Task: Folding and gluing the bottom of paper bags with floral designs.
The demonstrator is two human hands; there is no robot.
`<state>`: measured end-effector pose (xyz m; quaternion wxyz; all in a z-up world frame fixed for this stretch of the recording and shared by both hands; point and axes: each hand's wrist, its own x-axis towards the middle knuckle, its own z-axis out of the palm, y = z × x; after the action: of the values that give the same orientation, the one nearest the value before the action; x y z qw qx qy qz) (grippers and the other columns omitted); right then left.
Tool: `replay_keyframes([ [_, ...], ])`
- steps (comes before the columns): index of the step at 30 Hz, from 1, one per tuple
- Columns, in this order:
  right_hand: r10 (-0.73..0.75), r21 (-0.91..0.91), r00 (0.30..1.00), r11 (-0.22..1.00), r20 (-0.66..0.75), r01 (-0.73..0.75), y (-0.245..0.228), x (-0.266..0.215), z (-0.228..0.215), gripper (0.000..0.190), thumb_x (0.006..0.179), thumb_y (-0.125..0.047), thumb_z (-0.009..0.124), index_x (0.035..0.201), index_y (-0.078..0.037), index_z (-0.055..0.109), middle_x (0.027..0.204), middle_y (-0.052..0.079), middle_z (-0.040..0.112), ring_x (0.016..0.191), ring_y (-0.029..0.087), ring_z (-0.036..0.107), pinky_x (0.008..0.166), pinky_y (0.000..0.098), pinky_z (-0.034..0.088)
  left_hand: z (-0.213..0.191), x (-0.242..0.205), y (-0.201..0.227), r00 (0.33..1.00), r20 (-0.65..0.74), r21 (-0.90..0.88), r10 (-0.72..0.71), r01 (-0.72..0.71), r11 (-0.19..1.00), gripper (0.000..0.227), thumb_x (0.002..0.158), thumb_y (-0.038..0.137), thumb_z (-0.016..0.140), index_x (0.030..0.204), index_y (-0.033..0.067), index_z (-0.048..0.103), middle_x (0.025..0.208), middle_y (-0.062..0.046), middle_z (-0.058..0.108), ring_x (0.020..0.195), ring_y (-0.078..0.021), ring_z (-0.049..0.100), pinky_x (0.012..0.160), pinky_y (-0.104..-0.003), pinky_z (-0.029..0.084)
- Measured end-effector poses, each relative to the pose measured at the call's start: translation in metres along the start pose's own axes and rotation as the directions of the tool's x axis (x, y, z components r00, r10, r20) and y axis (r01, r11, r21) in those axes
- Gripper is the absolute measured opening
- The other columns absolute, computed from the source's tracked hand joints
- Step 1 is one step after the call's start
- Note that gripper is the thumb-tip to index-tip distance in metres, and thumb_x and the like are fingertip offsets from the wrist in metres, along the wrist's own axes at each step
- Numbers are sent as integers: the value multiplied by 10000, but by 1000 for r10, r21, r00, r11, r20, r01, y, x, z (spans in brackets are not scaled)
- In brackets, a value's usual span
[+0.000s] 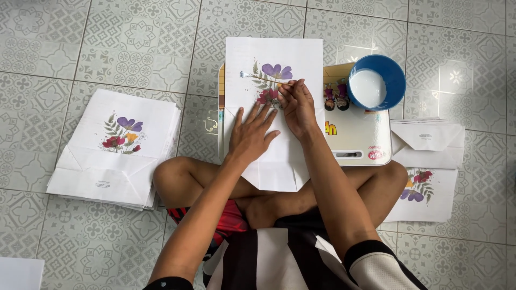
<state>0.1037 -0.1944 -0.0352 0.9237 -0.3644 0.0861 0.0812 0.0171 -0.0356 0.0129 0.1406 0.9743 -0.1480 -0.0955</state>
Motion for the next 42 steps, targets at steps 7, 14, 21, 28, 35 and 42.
replay_keyframes([
  [7,-19,-29,999,999,-40,18,-15,7,-7,354,1016,-426,578,1104,-88,636,1016,55,732,971,187,759,821,289,672,-17,1,-30,993,36,-19,-112,112,993,581,1058,578,346,1546,272,419,1655,-16,310,1547,-209,218,1253,-523,125],
  [14,-86,-113,988,991,-130,71,-33,3,-16,361,1005,-431,593,1086,-83,638,989,55,742,952,178,770,801,280,684,-27,0,-31,997,48,21,-52,51,998,728,989,644,437,1567,201,409,1650,-104,320,1542,-306,256,1226,-588,171],
  [21,-80,-111,987,992,-141,65,-34,-1,-3,354,996,-400,607,1069,-56,638,971,79,736,925,184,772,780,247,679,-34,-3,-27,997,57,9,-54,53,999,750,1000,658,422,1575,178,396,1653,-124,304,1548,-316,231,1234,-581,133],
  [28,-42,-140,989,990,-144,21,-19,-23,16,360,1006,-423,601,1063,-68,624,952,66,724,910,178,760,754,240,673,-30,8,-30,995,81,7,-65,65,998,772,1000,672,397,1589,175,361,1671,-120,260,1560,-309,188,1241,-584,97],
  [35,-32,-140,984,990,-174,8,-23,-33,22,348,1030,-408,569,1073,-64,606,946,66,704,909,178,750,778,249,663,-32,20,-34,995,84,40,-45,41,998,768,1003,676,380,1596,188,350,1679,-109,247,1562,-303,190,1241,-578,95],
  [42,-20,-133,983,991,-182,-5,-23,-32,27,317,1037,-384,572,1040,-70,605,919,51,710,881,156,757,795,242,658,-28,39,-44,998,59,29,-27,25,999,769,1001,690,364,1594,201,351,1668,-110,282,1558,-300,205,1242,-572,89],
])
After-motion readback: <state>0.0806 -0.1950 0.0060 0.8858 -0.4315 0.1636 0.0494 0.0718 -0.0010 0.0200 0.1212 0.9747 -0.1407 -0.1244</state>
